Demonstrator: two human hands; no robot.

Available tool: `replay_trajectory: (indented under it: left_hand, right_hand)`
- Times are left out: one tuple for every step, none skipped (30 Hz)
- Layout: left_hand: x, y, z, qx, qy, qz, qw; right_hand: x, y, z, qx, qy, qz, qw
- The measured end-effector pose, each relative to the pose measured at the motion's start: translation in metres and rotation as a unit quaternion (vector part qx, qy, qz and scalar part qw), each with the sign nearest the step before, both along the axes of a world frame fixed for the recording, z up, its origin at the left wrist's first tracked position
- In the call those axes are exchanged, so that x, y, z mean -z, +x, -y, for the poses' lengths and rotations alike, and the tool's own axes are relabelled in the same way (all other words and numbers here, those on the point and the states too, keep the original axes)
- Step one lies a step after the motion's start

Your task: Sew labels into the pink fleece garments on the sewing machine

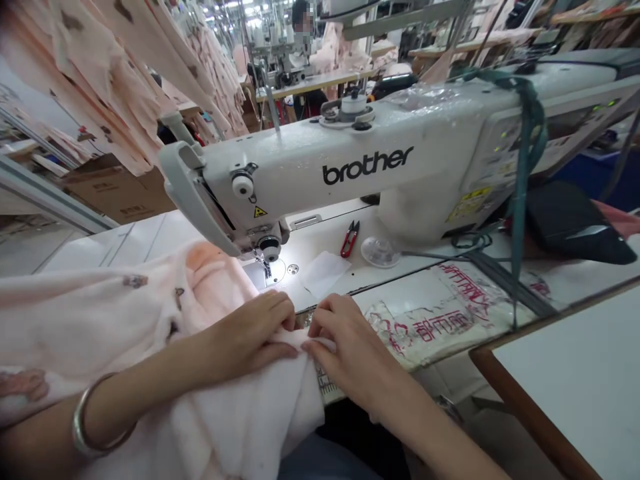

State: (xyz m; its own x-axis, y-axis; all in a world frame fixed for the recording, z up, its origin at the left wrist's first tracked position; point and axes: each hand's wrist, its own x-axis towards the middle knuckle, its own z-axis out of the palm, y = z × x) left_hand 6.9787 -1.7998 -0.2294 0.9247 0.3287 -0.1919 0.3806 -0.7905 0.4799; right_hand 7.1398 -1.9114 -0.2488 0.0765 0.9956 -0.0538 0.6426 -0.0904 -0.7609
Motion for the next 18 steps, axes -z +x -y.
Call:
replay_trajectory:
  left_hand:
    - [-0.002, -0.004, -0.004, -0.012, -0.039, -0.001, 0.999]
    - [-0.004, -0.008, -0.008, -0.028, -0.077, -0.004, 0.997]
    - [-0.007, -0.012, -0.011, -0.042, -0.111, -0.006, 0.993]
    - [-0.01, -0.015, -0.013, -0.053, -0.138, -0.006, 0.989]
    - [-0.013, -0.017, -0.015, -0.06, -0.161, -0.007, 0.985]
    - [-0.015, -0.019, -0.016, -0.062, -0.178, -0.01, 0.982]
    - [-0.016, -0.02, -0.016, -0.065, -0.191, -0.019, 0.979]
    - [-0.017, -0.02, -0.016, -0.071, -0.202, -0.031, 0.976]
    - [-0.018, -0.02, -0.016, -0.081, -0.212, -0.043, 0.973]
    - [-0.018, -0.02, -0.016, -0.096, -0.221, -0.055, 0.969]
    - [-0.018, -0.02, -0.015, -0.113, -0.233, -0.065, 0.964]
    - [-0.018, -0.02, -0.015, -0.13, -0.244, -0.073, 0.958]
    - [-0.018, -0.019, -0.014, -0.145, -0.256, -0.078, 0.953]
    - [-0.018, -0.018, -0.013, -0.158, -0.266, -0.082, 0.947]
    - [-0.018, -0.018, -0.012, -0.171, -0.272, -0.085, 0.943]
    - [-0.018, -0.017, -0.011, -0.182, -0.27, -0.084, 0.942]
    - [-0.018, -0.016, -0.01, -0.19, -0.263, -0.079, 0.943]
    - [-0.019, -0.015, -0.009, -0.194, -0.25, -0.069, 0.946]
  right_hand:
    - [-0.004, 0.002, -0.004, -0.012, -0.028, -0.027, 0.999]
    - [-0.008, 0.004, -0.008, -0.022, -0.059, -0.052, 0.997]
    - [-0.012, 0.006, -0.012, -0.03, -0.089, -0.077, 0.993]
    - [-0.015, 0.007, -0.015, -0.037, -0.113, -0.101, 0.988]
    - [-0.017, 0.008, -0.019, -0.043, -0.129, -0.126, 0.983]
    - [-0.018, 0.009, -0.021, -0.047, -0.138, -0.151, 0.978]
    - [-0.018, 0.009, -0.024, -0.049, -0.142, -0.174, 0.973]
    - [-0.017, 0.009, -0.026, -0.049, -0.146, -0.192, 0.969]
    - [-0.016, 0.008, -0.027, -0.047, -0.15, -0.203, 0.967]
    - [-0.014, 0.007, -0.029, -0.043, -0.15, -0.206, 0.966]
    - [-0.012, 0.006, -0.029, -0.039, -0.145, -0.202, 0.968]
    - [-0.01, 0.005, -0.03, -0.034, -0.138, -0.192, 0.971]
    - [-0.009, 0.003, -0.03, -0.028, -0.133, -0.182, 0.974]
    - [-0.008, 0.002, -0.03, -0.02, -0.129, -0.174, 0.976]
    - [-0.007, 0.001, -0.031, -0.013, -0.127, -0.169, 0.977]
    - [-0.007, 0.0, -0.031, -0.008, -0.126, -0.167, 0.978]
    - [-0.009, 0.001, -0.031, -0.004, -0.126, -0.167, 0.978]
    - [-0.011, 0.001, -0.03, -0.004, -0.126, -0.168, 0.978]
